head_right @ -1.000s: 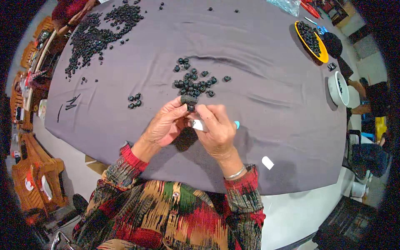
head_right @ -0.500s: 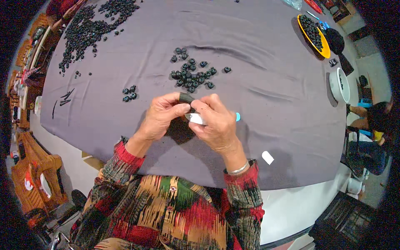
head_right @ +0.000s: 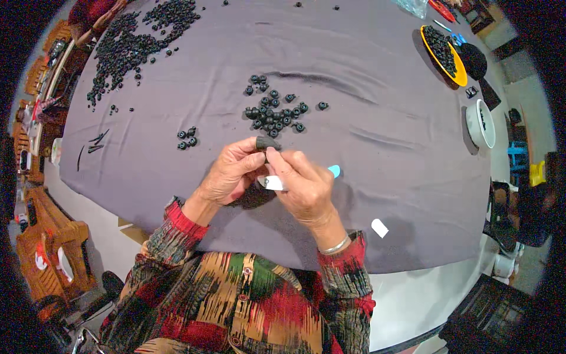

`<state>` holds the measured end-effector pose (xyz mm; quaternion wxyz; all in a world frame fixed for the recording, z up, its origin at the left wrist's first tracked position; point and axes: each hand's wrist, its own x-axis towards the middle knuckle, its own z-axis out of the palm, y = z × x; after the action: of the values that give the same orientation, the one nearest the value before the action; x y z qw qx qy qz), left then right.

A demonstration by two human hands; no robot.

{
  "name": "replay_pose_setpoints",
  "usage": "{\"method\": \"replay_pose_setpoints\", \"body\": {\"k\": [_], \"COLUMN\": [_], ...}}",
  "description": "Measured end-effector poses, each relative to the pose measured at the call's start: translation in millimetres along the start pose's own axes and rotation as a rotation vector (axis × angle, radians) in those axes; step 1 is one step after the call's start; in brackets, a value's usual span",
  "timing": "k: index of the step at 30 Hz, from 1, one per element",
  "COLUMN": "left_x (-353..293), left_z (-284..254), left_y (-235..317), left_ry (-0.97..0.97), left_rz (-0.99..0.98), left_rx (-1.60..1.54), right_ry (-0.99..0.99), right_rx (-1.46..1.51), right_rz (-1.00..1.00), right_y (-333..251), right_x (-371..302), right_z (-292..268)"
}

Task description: The person trims small black components one by one using a handheld blade and places the finished pieces onto the table.

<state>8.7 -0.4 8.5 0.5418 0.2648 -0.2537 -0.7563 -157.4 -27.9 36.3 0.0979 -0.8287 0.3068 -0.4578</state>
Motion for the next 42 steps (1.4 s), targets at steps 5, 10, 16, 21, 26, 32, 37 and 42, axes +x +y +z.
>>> {"method": "replay_pose_setpoints", "body": {"k": [5,10,16,21,26,32,37,42], "left_x": [2.1,1.3,0.8,1.6,-1.5,-3.1,-1.9,-1.9], "left_z": [3.5,9.9,9.9,6.5,7.2,8.3,5.7,3.8], "left_y": [-0.6,-0.8,-1.4,-2.1,1.8,3.3,-0.1,-1.8], "left_ry": [-0.043,-0.034,-0.009,0.015,0.109,0.060,0.066,0.099], "left_rz": [-0.034,-0.078,-0.086,-0.028,-0.040,-0.028,-0.019,-0.045], "left_rx": [-0.109,-0.224,-0.232,-0.256,-0.202,-0.241,-0.274,-0.299], "right_ry": [0.041,0.052,0.046,0.032,0.106,-0.130,-0.181,-0.179], "right_rx": [-0.015,-0.041,-0.065,-0.065,-0.084,0.022,0.094,0.112], "right_rz": [-0.024,-0.092,-0.126,-0.122,-0.008,0.163,0.146,0.146], "right_y": [2.0,2.0,1.4,-2.7,0.3,-1.2,0.4,0.7], "right_x": [-1.8,-1.3,-2.5,2.7,-1.8,6.5,9.0,7.5], "right_z": [1.7,2.3,4.1,0.2,-1.8,-13.5,-11.2,-9.8]}}
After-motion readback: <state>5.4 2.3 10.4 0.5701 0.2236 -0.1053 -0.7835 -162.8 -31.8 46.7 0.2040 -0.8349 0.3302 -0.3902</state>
